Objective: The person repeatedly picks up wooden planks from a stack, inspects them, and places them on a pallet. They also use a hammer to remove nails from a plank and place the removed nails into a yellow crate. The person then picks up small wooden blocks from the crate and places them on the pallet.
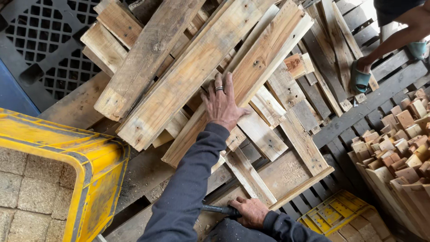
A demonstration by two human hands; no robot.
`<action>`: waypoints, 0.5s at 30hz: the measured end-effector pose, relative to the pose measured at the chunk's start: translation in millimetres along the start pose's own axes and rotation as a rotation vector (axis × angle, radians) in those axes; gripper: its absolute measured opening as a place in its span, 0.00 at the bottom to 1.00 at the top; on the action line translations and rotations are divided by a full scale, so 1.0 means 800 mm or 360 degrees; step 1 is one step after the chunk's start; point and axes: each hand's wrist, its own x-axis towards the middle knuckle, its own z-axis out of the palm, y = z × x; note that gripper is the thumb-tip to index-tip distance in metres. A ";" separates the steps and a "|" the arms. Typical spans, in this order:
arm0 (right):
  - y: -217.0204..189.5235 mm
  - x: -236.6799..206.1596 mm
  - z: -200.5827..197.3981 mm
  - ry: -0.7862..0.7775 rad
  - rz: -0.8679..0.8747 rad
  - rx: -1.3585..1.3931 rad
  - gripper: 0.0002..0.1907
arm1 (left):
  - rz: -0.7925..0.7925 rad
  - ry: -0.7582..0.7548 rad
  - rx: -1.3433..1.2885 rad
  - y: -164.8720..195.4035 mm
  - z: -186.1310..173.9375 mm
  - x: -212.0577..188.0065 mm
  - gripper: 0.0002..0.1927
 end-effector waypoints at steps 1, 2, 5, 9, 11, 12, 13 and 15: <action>-0.001 0.001 -0.002 -0.0012 -0.0023 0.0000 0.30 | 0.0008 -0.0042 0.0048 -0.002 -0.002 -0.001 0.70; -0.001 0.001 -0.004 -0.0032 -0.0048 -0.0004 0.29 | 0.0052 -0.0072 0.0062 -0.005 -0.004 -0.002 0.69; 0.007 -0.013 -0.019 0.0279 -0.0472 0.0080 0.31 | 0.0103 -0.0088 0.0043 -0.019 -0.008 0.005 0.63; 0.035 -0.067 -0.055 0.0052 -0.0047 0.0171 0.31 | 0.0096 -0.0044 -0.0048 -0.044 -0.014 0.012 0.60; 0.049 -0.099 -0.072 0.0303 0.0031 0.0261 0.31 | 0.0059 -0.0057 -0.0081 -0.052 -0.018 0.009 0.61; 0.054 -0.111 -0.081 0.0514 0.0004 0.0362 0.28 | 0.0003 -0.0078 -0.0118 -0.054 -0.020 0.006 0.61; 0.057 -0.117 -0.091 0.0670 0.0028 0.0385 0.27 | -0.0052 -0.0092 -0.0152 -0.056 -0.022 0.003 0.62; 0.058 -0.119 -0.116 0.0988 0.0075 0.0424 0.25 | -0.0023 -0.0067 -0.0142 -0.056 -0.024 -0.005 0.57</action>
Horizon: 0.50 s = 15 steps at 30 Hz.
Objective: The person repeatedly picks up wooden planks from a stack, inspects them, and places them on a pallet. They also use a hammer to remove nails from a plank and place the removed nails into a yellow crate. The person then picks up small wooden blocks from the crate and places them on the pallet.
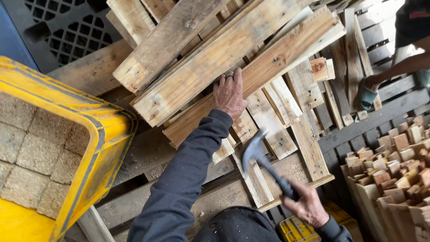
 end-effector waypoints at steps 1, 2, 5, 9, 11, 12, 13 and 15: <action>-0.007 0.011 -0.007 0.0090 -0.0050 -0.0105 0.23 | 0.0005 0.0006 0.0002 0.001 0.000 -0.005 0.54; -0.015 0.033 -0.014 0.0175 -0.0106 -0.0206 0.20 | 0.0036 0.0039 -0.0035 0.002 0.000 -0.011 0.55; -0.052 0.109 -0.030 0.0385 -0.0069 -0.0224 0.22 | 0.0103 0.0122 -0.0060 0.003 0.004 -0.030 0.56; -0.113 0.209 -0.039 0.0500 -0.0290 -0.0425 0.28 | 0.0046 0.0025 0.0005 0.002 0.009 -0.047 0.55; -0.139 0.254 -0.042 0.0628 -0.0780 -0.0597 0.33 | 0.0039 0.0008 0.0030 0.001 0.010 -0.050 0.56; -0.150 0.277 -0.045 0.0566 -0.0614 -0.0685 0.34 | 0.0048 0.0048 0.0062 0.002 0.010 -0.051 0.57; -0.158 0.296 -0.048 0.0498 -0.0439 -0.0772 0.36 | 0.0057 0.0078 0.0088 0.004 0.010 -0.050 0.58; -0.166 0.324 -0.052 0.0565 -0.0488 -0.1124 0.34 | 0.0011 0.0077 0.0031 0.007 0.011 -0.049 0.59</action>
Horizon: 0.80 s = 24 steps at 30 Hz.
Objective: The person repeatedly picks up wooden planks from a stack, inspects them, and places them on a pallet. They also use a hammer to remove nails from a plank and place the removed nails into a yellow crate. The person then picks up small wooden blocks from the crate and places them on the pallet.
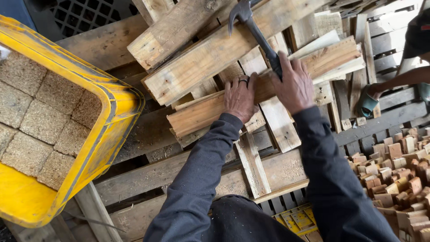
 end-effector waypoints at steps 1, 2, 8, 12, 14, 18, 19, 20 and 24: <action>0.004 0.007 0.002 0.0028 -0.0049 -0.0175 0.33 | -0.0017 0.0008 -0.0025 0.002 0.000 0.001 0.60; 0.009 0.009 0.004 0.0009 -0.0003 -0.0117 0.33 | -0.0011 0.0035 -0.0004 0.002 0.000 0.000 0.61; 0.045 -0.083 0.031 0.0407 -0.0117 0.0279 0.30 | -0.0099 0.0160 0.0100 -0.037 -0.006 -0.026 0.70; 0.023 -0.190 0.072 0.0475 0.0051 0.0715 0.16 | -0.0151 0.0043 0.0247 -0.073 -0.006 -0.057 0.65; -0.007 -0.234 0.088 0.0321 0.0138 0.0880 0.14 | -0.0135 0.0049 0.0339 -0.080 -0.004 -0.062 0.66; -0.037 -0.261 0.092 0.0140 0.0235 0.1181 0.13 | -0.0128 -0.0033 0.0329 -0.085 -0.003 -0.054 0.60; -0.035 -0.260 0.085 0.0198 0.0183 0.1083 0.13 | -0.0096 -0.0030 0.0305 -0.087 -0.005 -0.052 0.58; -0.028 -0.253 0.077 0.0268 0.0136 0.0987 0.12 | -0.0078 0.0011 0.0321 -0.090 -0.007 -0.052 0.58; 0.011 -0.205 0.045 0.0460 0.0199 0.0878 0.15 | -0.0052 0.0018 0.0332 -0.099 -0.023 -0.066 0.52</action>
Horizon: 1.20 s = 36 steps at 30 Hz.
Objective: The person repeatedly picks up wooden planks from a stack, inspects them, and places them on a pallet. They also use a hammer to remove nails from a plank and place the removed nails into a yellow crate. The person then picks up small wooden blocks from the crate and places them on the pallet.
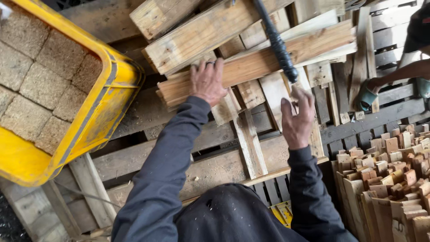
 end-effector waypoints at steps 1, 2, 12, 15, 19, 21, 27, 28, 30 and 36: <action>0.002 0.019 -0.003 0.0084 -0.0171 -0.0099 0.21 | -0.0018 -0.0021 0.0009 -0.001 -0.005 -0.006 0.49; 0.003 0.038 -0.002 0.0062 -0.0259 -0.0254 0.24 | -0.0038 -0.0052 -0.0068 -0.001 -0.009 -0.014 0.51; 0.000 0.211 0.028 -0.0542 -0.0261 -0.0821 0.24 | -0.0036 -0.0192 -0.0225 -0.003 -0.027 -0.029 0.58; 0.000 0.249 0.009 -0.0567 -0.0316 -0.0492 0.25 | 0.0057 -0.0288 -0.0166 -0.008 -0.020 -0.026 0.56; -0.018 0.280 0.008 -0.0601 -0.0556 -0.0488 0.23 | 0.0103 -0.0419 -0.0069 -0.005 -0.019 -0.023 0.56; -0.035 0.278 0.023 -0.0662 -0.0454 -0.0357 0.24 | 0.0060 -0.0428 -0.0105 -0.001 -0.023 -0.021 0.57; -0.084 0.247 0.094 -0.0495 -0.0785 -0.0268 0.24 | 0.0028 -0.0359 -0.0076 0.005 -0.038 -0.021 0.53; -0.088 0.246 0.104 -0.0500 -0.0773 -0.0376 0.25 | 0.0031 -0.0354 -0.0067 0.005 -0.039 -0.021 0.52; -0.095 0.247 0.114 -0.0507 -0.0738 -0.0600 0.28 | -0.0004 -0.0415 -0.0097 0.005 -0.038 -0.022 0.55; -0.119 0.190 0.082 -0.0291 -0.0945 -0.0296 0.24 | 0.0019 -0.0252 -0.0256 -0.005 -0.030 -0.016 0.55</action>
